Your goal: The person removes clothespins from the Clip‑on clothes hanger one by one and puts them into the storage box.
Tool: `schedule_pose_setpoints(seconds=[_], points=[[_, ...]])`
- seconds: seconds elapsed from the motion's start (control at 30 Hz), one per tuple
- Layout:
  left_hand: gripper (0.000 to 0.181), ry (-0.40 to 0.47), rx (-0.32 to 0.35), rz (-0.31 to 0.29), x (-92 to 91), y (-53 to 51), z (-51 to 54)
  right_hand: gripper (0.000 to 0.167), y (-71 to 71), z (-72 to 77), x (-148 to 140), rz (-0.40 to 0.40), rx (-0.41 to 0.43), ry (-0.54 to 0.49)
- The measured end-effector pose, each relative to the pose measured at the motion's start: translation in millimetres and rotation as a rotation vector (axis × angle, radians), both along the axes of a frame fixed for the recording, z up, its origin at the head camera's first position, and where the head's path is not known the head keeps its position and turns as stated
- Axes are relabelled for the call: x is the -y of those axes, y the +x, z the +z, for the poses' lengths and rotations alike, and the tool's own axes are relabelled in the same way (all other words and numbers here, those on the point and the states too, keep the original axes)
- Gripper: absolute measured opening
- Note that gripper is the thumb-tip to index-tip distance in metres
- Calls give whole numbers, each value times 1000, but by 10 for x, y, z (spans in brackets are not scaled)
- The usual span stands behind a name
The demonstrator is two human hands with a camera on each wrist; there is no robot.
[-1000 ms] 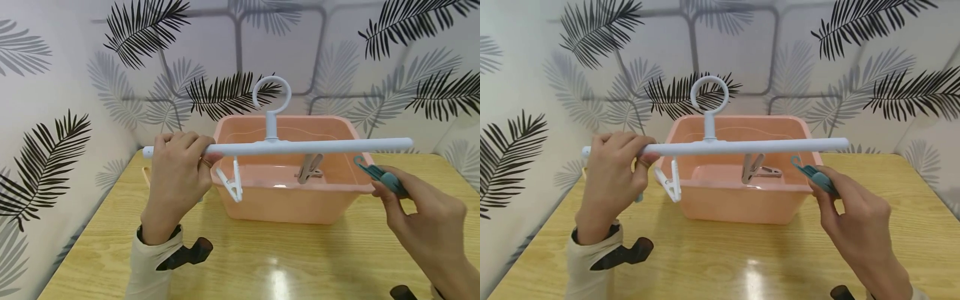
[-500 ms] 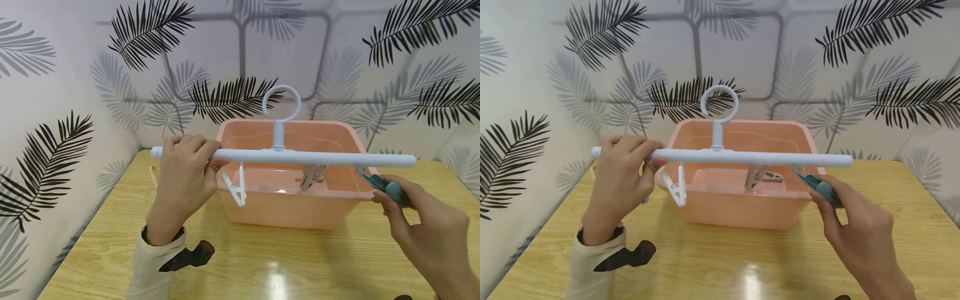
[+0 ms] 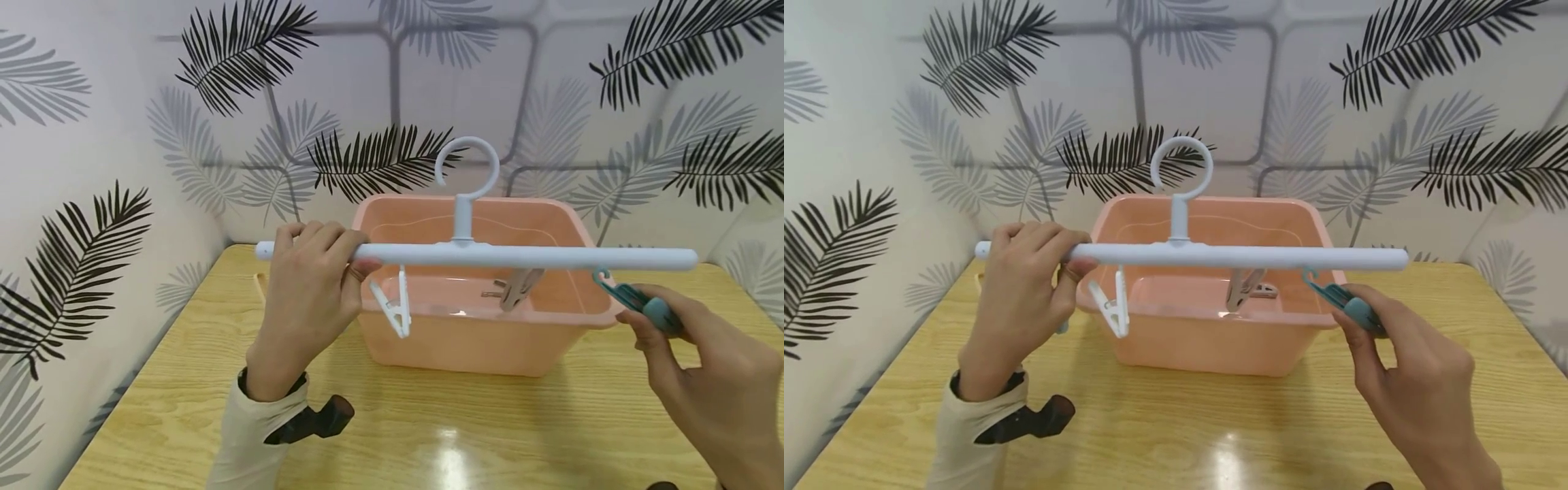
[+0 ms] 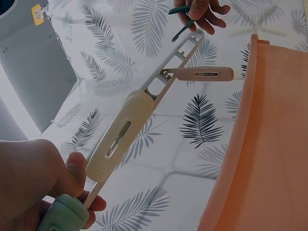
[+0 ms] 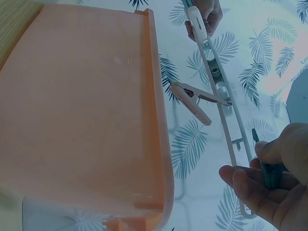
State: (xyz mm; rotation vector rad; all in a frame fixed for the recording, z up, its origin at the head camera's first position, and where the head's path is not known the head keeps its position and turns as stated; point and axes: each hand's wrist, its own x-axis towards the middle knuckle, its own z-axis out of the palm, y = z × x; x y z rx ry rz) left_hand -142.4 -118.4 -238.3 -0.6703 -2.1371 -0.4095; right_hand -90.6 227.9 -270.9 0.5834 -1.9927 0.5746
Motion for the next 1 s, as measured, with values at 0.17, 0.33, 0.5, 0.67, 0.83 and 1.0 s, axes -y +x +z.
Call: schedule_pose_setpoints(seconds=[0.17,0.33,0.5,0.67,0.83,1.0], points=[[20,8,-2,-4,-6,-4,-5,59,10,-20,-6,-4,-10,-20],[21,11,3,0,-10,-8,-13,57,-6,-53,-10,3,-22,-42],[22,8,-3,-3,-22,-25,-11,59,-17,-44,-10,6,-25,-41],[20,-1,-12,3,-19,-42,1,60,-27,-23,2,7,-30,-32],[20,-7,-14,22,6,-38,5,60,-60,-8,30,9,-34,-24],[21,-8,3,15,1,-37,-7,59,-35,23,-5,5,-4,-17]])
